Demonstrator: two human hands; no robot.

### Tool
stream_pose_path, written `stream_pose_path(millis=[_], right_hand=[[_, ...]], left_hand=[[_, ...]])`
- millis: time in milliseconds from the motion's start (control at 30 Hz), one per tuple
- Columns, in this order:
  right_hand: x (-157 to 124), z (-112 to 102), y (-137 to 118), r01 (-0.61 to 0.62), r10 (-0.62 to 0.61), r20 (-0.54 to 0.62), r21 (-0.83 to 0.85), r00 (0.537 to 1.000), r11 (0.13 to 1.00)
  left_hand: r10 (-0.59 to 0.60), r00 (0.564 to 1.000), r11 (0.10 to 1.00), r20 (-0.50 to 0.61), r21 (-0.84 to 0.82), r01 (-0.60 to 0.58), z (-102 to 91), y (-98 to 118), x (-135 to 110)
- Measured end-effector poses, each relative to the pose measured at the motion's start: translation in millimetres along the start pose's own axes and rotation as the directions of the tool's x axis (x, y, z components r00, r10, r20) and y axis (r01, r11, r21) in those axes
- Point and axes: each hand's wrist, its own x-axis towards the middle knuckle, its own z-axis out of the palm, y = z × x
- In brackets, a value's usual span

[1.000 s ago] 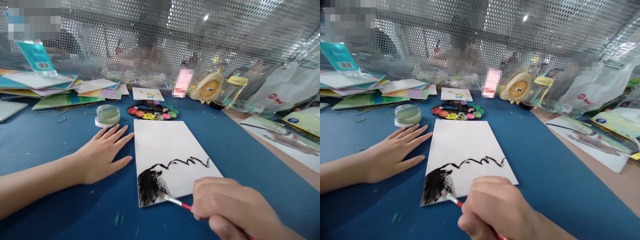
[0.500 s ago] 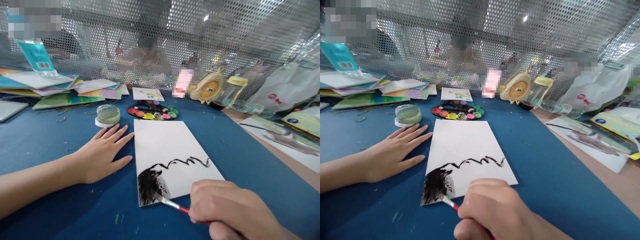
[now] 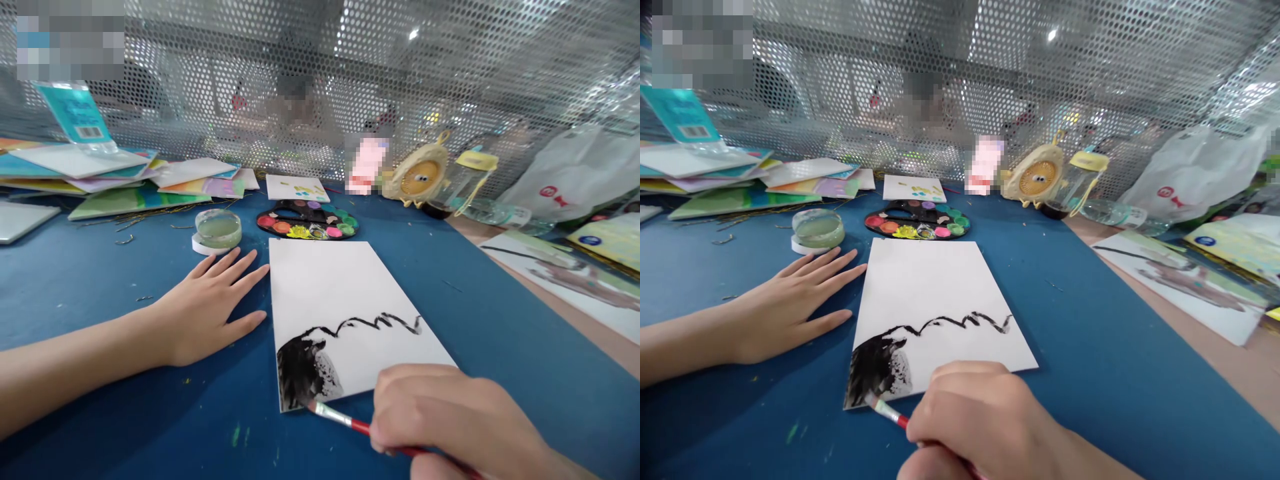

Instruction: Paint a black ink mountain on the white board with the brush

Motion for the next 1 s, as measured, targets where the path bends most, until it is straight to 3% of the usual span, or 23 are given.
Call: stream_pose_path(millis=[100,233,433,600,800,1000], right_hand=[[-2.1,-3.6,2.5,-0.038,0.039,-0.084,0.012,0.996,0.999],[-2.0,-5.7,6.2,-0.175,0.161,-0.19,-0.059,0.968,0.983],[-1.1,-3.6,9.9,-0.237,0.23,-0.114,-0.052,0.966,0.97],[-6.2,-7.8,11.0,-0.254,0.241,-0.285,-0.009,0.928,0.967],[-4.7,-9.8,8.4,-0.196,0.184,-0.103,-0.127,0.977,0.972],[-5.7,-9.7,5.9,-0.175,0.157,-0.169,-0.095,0.973,0.98]], left_hand=[[-0.004,1.0,1.0,0.004,0.006,0.004,0.0,-0.1,-0.1],[0.002,1.0,1.0,-0.007,-0.005,-0.002,0.4,-0.2,-0.6],[0.002,1.0,1.0,-0.013,-0.009,-0.002,0.2,-0.5,-0.6],[0.009,1.0,1.0,-0.01,-0.004,-0.009,0.6,-1.2,-1.2],[0.022,0.998,0.999,-0.051,-0.022,-0.023,1.5,-1.3,-1.9],[0.034,0.998,0.999,-0.044,-0.011,-0.034,1.0,-1.2,-1.5]])
